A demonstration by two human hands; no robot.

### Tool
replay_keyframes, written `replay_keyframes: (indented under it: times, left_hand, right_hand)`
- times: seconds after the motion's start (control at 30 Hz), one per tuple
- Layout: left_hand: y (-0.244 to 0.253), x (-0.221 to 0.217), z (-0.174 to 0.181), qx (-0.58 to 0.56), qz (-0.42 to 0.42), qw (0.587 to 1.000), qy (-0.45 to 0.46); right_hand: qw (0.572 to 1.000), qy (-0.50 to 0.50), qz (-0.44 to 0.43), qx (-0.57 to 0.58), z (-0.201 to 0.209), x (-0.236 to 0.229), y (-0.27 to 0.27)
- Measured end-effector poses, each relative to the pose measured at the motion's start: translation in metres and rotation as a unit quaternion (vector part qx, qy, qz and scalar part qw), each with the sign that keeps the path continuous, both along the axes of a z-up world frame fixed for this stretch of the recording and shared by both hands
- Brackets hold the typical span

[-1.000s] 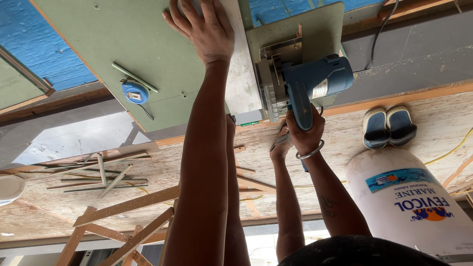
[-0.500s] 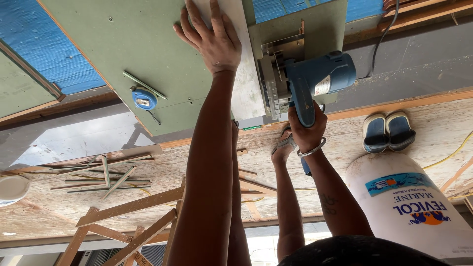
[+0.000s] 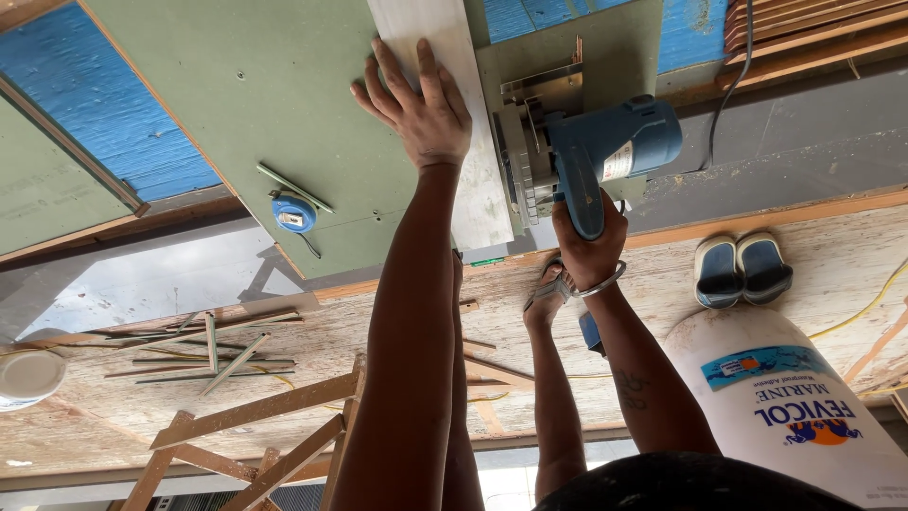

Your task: Cutting a long wooden board using a circular saw guided by a straight edge.

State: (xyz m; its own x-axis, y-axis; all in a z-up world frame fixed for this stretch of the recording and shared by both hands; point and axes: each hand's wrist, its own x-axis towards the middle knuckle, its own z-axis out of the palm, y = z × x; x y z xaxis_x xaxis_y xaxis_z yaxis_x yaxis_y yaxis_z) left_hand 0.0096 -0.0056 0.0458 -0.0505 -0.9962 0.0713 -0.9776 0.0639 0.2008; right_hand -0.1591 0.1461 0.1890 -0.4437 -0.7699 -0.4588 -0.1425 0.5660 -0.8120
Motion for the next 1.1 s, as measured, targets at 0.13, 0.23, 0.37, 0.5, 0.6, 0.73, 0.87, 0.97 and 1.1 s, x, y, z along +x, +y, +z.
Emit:
replay_keyframes:
  times: [0.13,0.23,0.37,0.5,0.6,0.73,0.87,0.97,1.1]
  left_hand:
    - [0.000,0.000,0.001,0.002,0.001,1.000,0.001]
    - [0.000,0.000,0.001,0.006,0.000,1.000,-0.001]
    - [0.000,0.000,0.003,0.013,-0.002,1.000,-0.005]
    - [0.001,0.000,0.001,0.016,-0.004,1.000,-0.007]
    - [0.001,0.000,0.003,0.025,-0.005,1.000,-0.005]
    - [0.002,0.000,0.002,0.025,-0.006,1.000,-0.004]
    - [0.002,0.001,-0.001,0.023,-0.009,1.000,-0.008]
    - [0.001,0.002,0.002,0.031,-0.014,0.999,0.000]
    - [0.002,0.002,0.004,0.044,-0.015,0.999,-0.004]
  right_hand:
    - [1.000,-0.010,-0.004,0.001,0.001,-0.001,-0.012]
    - [1.000,-0.006,-0.002,0.001,0.001,-0.001,-0.015]
    - [1.000,0.007,-0.002,0.003,0.003,-0.001,-0.023]
    - [1.000,0.003,-0.007,0.013,0.001,-0.001,-0.028]
    - [1.000,-0.001,-0.006,0.002,-0.001,-0.001,-0.033]
    - [1.000,-0.001,-0.012,-0.008,0.001,-0.001,-0.051]
    - [0.999,0.024,0.013,-0.028,-0.005,-0.005,-0.079]
    - [0.999,-0.015,-0.008,-0.027,-0.004,-0.006,-0.104]
    - [0.999,-0.002,0.002,-0.047,-0.008,-0.010,-0.140]
